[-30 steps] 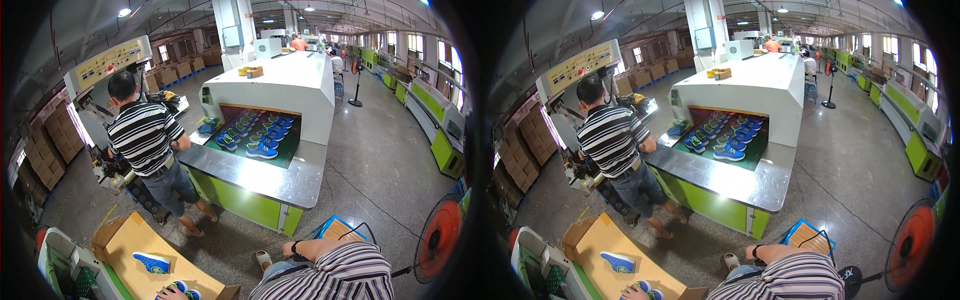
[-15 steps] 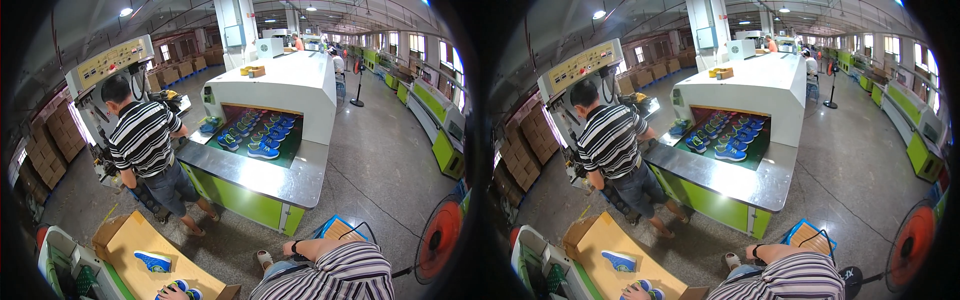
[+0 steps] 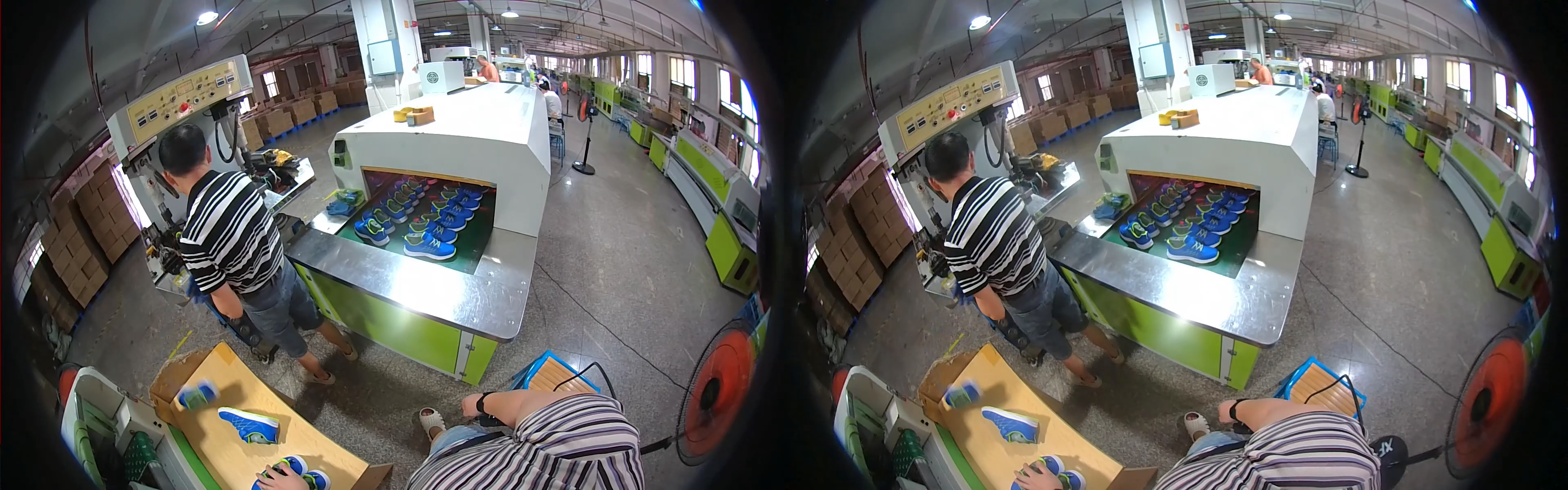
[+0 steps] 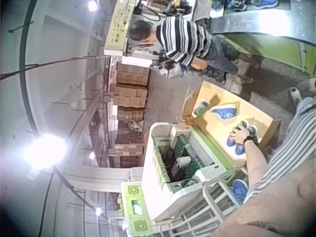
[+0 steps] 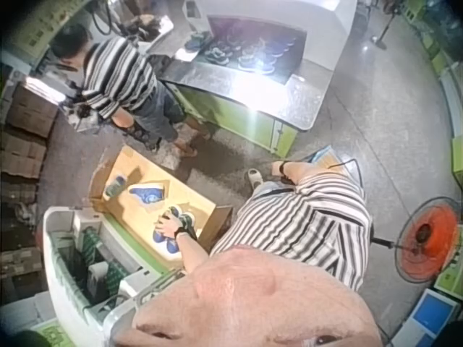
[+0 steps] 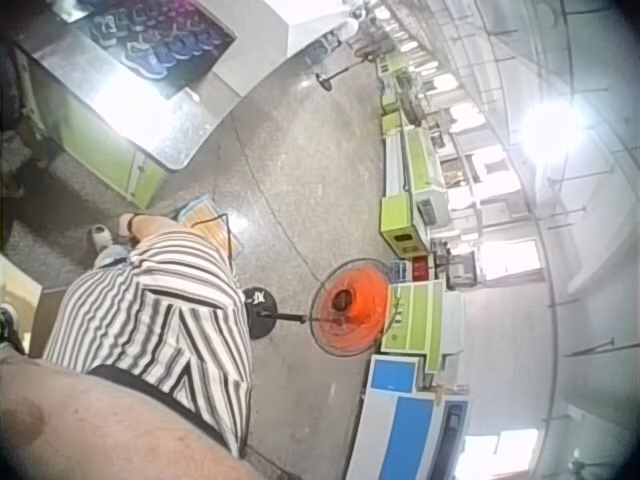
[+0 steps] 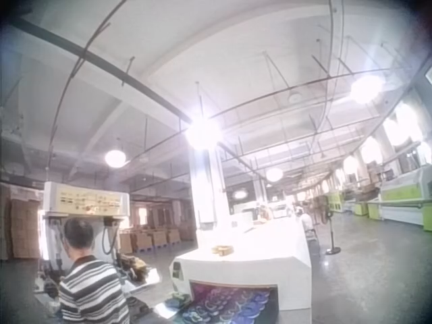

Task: Picking up shoes from a table and placing them onto a conveyor belt system in a factory environment.

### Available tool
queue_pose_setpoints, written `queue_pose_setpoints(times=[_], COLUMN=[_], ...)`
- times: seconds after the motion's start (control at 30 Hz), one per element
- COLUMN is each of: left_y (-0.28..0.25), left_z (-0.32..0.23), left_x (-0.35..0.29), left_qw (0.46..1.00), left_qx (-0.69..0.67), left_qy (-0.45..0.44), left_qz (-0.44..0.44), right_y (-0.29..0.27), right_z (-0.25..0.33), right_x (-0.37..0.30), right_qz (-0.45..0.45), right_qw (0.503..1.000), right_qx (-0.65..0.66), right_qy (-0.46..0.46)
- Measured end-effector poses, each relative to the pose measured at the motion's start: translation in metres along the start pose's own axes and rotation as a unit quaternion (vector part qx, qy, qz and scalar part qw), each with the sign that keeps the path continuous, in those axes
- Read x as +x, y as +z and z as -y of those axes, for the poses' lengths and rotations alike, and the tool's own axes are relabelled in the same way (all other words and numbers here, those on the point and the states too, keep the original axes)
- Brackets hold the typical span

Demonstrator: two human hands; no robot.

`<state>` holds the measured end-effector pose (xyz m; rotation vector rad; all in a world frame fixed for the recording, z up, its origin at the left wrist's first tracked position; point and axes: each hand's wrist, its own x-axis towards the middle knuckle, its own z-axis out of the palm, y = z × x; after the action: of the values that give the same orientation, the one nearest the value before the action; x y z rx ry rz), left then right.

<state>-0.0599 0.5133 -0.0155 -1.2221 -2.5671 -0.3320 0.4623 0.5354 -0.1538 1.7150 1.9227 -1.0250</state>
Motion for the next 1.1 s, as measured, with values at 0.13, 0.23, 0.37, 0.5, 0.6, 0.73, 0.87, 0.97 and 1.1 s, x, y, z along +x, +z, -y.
queue_pose_setpoints(times=[0.13, 0.23, 0.37, 0.5, 0.6, 0.73, 0.87, 0.97, 1.1], left_y=[0.004, 0.000, -0.011, -0.006, -0.007, -0.008, -0.013, -0.015, -0.009], left_z=[0.002, 0.002, -0.005, -0.001, -0.003, -0.002, -0.004, -0.006, -0.002], left_x=[0.001, 0.001, 0.000, 0.000, 0.000, 0.001, 0.001, 0.002, 0.001], left_qw=[1.000, 1.000, 1.000, 0.999, 0.999, 0.999, 0.997, 0.997, 0.997], left_qx=[0.000, -0.001, -0.021, -0.012, -0.015, -0.004, -0.009, -0.018, -0.008], left_qy=[0.002, 0.002, -0.004, -0.014, -0.017, -0.016, -0.025, -0.027, -0.026], left_qz=[-0.003, 0.016, 0.023, 0.032, 0.033, 0.052, 0.066, 0.077, 0.070], right_y=[-0.001, 0.000, 0.004, 0.006, 0.007, 0.007, -0.002, 0.000, 0.003], right_z=[0.000, 0.000, -0.004, -0.005, -0.009, -0.006, -0.002, -0.006, -0.006], right_x=[0.000, 0.000, 0.005, 0.011, 0.014, 0.016, 0.009, 0.013, 0.018], right_qz=[0.001, 0.005, 0.003, 0.002, 0.003, 0.001, 0.027, 0.035, 0.026], right_qw=[1.000, 1.000, 1.000, 1.000, 1.000, 1.000, 1.000, 0.999, 0.999], right_qx=[-0.007, -0.001, 0.000, -0.018, -0.010, -0.022, -0.005, -0.021, -0.032], right_qy=[-0.008, -0.005, -0.005, -0.016, -0.015, -0.012, 0.000, -0.008, -0.020])
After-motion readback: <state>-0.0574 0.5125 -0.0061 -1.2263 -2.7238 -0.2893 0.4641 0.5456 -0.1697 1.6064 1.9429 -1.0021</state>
